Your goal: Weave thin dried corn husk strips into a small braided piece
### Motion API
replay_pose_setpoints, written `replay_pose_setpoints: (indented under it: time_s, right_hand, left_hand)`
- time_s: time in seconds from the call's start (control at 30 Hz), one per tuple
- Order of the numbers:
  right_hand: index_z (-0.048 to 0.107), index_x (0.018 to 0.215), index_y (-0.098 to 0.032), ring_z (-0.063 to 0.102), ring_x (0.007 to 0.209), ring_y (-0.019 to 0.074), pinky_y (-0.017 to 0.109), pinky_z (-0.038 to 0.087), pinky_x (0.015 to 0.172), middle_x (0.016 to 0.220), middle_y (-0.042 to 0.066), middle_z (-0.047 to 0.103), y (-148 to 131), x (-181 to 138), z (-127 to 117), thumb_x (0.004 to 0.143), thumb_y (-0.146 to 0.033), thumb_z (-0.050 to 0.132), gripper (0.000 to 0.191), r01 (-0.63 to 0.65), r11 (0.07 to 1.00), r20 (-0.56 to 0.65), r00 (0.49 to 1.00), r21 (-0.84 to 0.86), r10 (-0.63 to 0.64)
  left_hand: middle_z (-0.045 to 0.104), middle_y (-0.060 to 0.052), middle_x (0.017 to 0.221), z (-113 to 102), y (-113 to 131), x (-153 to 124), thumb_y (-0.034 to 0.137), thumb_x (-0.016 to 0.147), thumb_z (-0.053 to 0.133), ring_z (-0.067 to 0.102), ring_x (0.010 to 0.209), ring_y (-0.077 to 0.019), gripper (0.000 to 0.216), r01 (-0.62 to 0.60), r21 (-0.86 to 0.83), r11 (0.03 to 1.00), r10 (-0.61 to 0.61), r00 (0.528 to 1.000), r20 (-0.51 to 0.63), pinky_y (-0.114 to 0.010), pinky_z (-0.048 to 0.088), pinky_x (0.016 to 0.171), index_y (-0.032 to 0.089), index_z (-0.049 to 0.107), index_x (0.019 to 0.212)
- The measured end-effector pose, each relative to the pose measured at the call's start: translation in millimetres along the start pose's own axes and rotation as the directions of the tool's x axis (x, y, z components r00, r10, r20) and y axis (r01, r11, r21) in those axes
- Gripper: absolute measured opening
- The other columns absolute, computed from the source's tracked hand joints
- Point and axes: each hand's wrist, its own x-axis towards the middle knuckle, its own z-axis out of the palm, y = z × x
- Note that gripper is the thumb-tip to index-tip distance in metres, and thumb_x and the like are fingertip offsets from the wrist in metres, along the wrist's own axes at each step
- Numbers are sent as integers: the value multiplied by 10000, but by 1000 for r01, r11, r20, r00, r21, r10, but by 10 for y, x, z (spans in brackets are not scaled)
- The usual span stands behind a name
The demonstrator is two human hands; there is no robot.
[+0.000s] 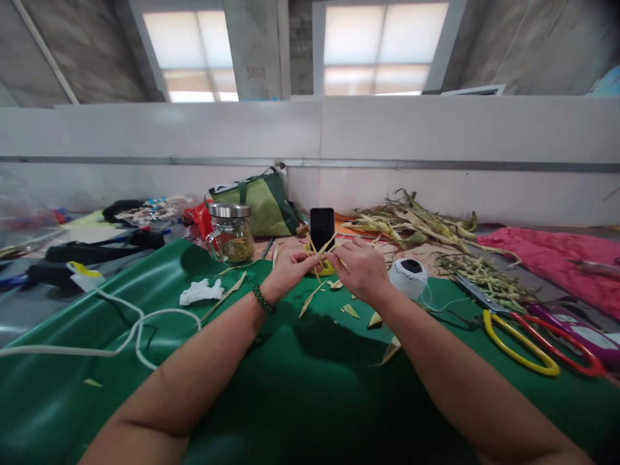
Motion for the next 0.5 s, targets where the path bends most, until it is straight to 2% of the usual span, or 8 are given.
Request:
replay_pose_setpoints:
  time_s: [0.1,0.17,0.23,0.3,0.37,0.4,0.43,0.5]
  right_hand:
    - [628,677,-180,518,668,170,291,333,633,671,49,643,57,-9,55,950,-370,444,380,-110,992,-22,994,57,111]
    - [587,646,-186,507,653,168,286,334,617,649,40,618,71,-10,22,924,-383,492,354,-141,987,-145,978,74,150]
    - [547,615,-193,502,677,176,288,357,646,646,43,604,64,-5,-53,902,-379,524,343,-105,992,-284,951,65,119]
    - [555,627,-196,512,739,189,303,378,716,689,54,628,49,2,-114,896,-368,527,321,-32,998,-319,947,56,48]
    - [588,644,-190,529,779,198,322,380,759,720,63,657,44,8,-105,906,-366,505,326,-8,997,-220,975,76,25]
    - [601,635,-184,540,777,201,328,380,756,709,68,662,50,11,-69,913,-374,487,355,-42,994,-139,989,102,56]
    - [609,615,-177,551,758,200,328,384,737,679,70,659,64,14,-19,921,-386,463,398,-104,983,-51,992,148,112]
    - [631,587,-171,574,692,188,311,400,678,617,61,649,112,23,99,926,-427,428,471,-274,904,132,961,329,243]
  left_hand:
    - [668,-45,603,14,-9,2,398,769,654,563,575,-123,325,-32,33,999,32,999,11,-227,456,551,114,698,617]
    - [658,-42,590,17,-17,5,398,763,654,547,563,-118,329,-63,68,996,61,998,31,-224,442,544,113,693,603]
    - [639,-34,563,16,-23,8,386,764,647,522,543,-110,327,-90,113,989,87,996,35,-218,418,529,115,681,584]
    - [616,-26,533,14,-23,7,368,774,633,499,522,-104,330,-107,158,982,103,994,28,-213,394,509,117,665,562]
    - [608,-22,522,16,-14,1,360,788,615,495,516,-105,335,-117,179,977,114,993,25,-211,386,501,120,659,559]
    - [615,-23,533,19,-5,-5,359,795,607,505,525,-109,333,-126,179,976,122,992,32,-212,391,507,120,662,570]
    - [628,-25,554,22,5,-12,360,800,602,520,541,-115,326,-137,174,975,131,990,45,-214,400,518,121,669,589]
    - [661,-31,612,27,29,-26,366,801,601,549,581,-126,301,-156,160,975,143,986,90,-218,417,544,122,689,648]
